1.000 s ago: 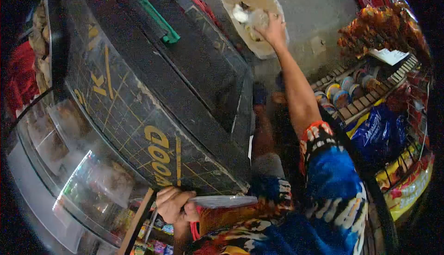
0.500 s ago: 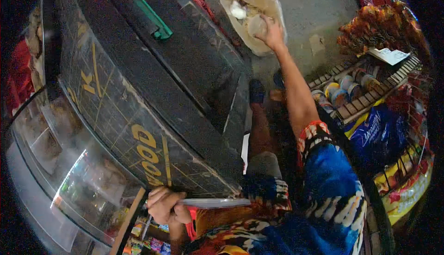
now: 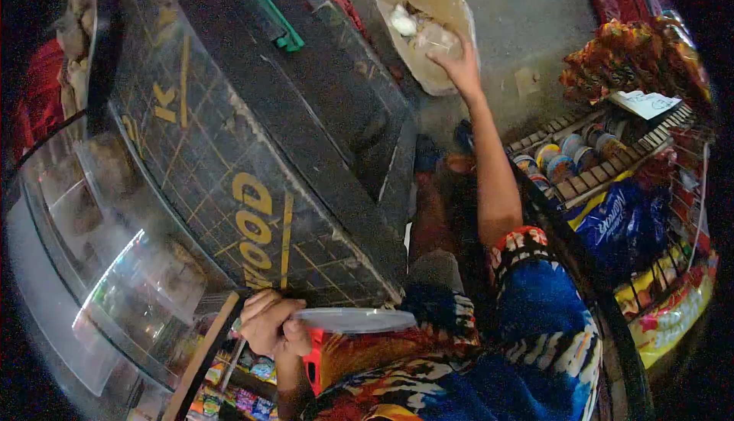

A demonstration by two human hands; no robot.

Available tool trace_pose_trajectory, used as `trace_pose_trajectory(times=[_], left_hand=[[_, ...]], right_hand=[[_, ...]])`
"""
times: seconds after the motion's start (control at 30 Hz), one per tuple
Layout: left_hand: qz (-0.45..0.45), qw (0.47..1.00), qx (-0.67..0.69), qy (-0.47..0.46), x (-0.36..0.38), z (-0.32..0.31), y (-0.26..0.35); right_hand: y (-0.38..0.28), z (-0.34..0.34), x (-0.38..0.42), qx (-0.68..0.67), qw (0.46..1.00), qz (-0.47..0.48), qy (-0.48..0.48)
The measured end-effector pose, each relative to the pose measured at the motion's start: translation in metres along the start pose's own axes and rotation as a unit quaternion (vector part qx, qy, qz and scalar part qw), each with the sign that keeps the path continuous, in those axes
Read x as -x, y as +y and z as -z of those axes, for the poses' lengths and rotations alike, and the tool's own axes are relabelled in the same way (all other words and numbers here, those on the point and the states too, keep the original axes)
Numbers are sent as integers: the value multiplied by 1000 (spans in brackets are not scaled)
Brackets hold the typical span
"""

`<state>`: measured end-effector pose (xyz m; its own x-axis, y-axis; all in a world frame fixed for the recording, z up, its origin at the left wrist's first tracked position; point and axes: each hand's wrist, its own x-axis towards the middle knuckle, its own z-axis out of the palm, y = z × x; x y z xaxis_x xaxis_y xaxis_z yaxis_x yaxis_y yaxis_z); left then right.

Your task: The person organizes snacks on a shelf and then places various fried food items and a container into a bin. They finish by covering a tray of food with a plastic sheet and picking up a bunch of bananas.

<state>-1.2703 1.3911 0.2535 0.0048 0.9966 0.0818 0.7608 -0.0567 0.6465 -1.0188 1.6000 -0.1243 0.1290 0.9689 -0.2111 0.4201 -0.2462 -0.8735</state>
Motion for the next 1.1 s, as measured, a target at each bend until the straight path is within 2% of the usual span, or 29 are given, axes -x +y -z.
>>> trace_pose_trajectory(times=[0.03, 0.07, 0.1, 0.13, 0.2, 0.27, 0.33, 0.4, 0.43, 0.47, 0.5, 0.57, 0.6, 0.63, 0.67, 0.7, 0.77, 0.8, 0.87, 0.9, 0.93, 0.97, 1.0, 1.03, 1.07, 1.1], left_hand=[[-6, 1000, 3, 7, -1, -3, 0], [-1, 999, 7, 41, -1, -3, -1], [3, 997, 12, 76, -2, -4, -1], [-14, 994, -24, 103, -6, -5, 1], [16, 995, -9, 99, -6, 0, 2], [39, 993, -10, 114, 0, -10, 6], [57, 992, 21, 114, -4, -10, 7], [50, 989, 26, 138, -6, -9, 6], [52, 987, 19, 148, -4, -9, 4], [69, 984, 45, 156, -4, -9, 2], [84, 981, 71, 161, -3, -9, 4], [169, 955, 171, 173, -8, -4, 16], [178, 939, 222, 195, -12, -3, 25], [187, 920, 274, 210, -16, -3, 32], [152, 930, 267, 202, -17, -2, 36], [148, 930, 271, 200, -22, -2, 46], [46, 942, 249, 220, -32, 6, 66], [42, 943, 248, 219, -34, 9, 73], [-60, 928, 292, 223, -39, 14, 82], [-62, 928, 292, 223, -41, 16, 82], [-138, 931, 283, 186, -44, 18, 83], [-212, 927, 272, 146, -47, 21, 85], [-235, 936, 241, 103, -50, 28, 89], [-238, 936, 239, 102, -53, 34, 95], [-251, 951, 167, 67, -55, 38, 101], [-261, 960, 96, 31, -57, 39, 103]], right_hand=[[-6, 5, 0, -131, 991, -19, -20], [-14, 9, 5, -266, 959, -75, -60], [-21, 20, 18, -410, 896, -148, -83], [-48, 38, 41, -540, 807, -216, -106], [-65, 64, 66, -600, 745, -248, -152], [-82, 87, 90, -681, 676, -263, -99], [-108, 105, 114, -669, 696, -254, -50], [-126, 123, 130, -729, 631, -256, -66], [-124, 130, 143, -777, 580, -225, -95], [-107, 128, 151, -731, 647, -203, -70], [-146, 137, 155, -801, 527, -284, 1], [-150, 141, 169, -781, 593, -178, -80], [-153, 142, 173, -784, 592, -168, -81], [-171, 150, 180, -763, 616, -126, -154], [-182, 155, 187, -732, 638, -85, -223], [-184, 157, 193, -732, 640, -80, -220], [-192, 152, 211, -814, 544, -171, -111], [-200, 150, 220, -816, 542, -168, -110], [-239, 154, 233, -771, 602, -191, -83], [-248, 157, 237, -744, 632, -206, -69], [-245, 146, 233, -752, 631, -47, -185], [-244, 144, 232, -753, 630, -46, -186], [-244, 140, 228, -699, 688, -50, -189], [-260, 135, 223, -641, 742, -51, -190], [-274, 125, 219, -738, 627, -12, -249], [-289, 122, 216, -740, 626, -11, -247]])
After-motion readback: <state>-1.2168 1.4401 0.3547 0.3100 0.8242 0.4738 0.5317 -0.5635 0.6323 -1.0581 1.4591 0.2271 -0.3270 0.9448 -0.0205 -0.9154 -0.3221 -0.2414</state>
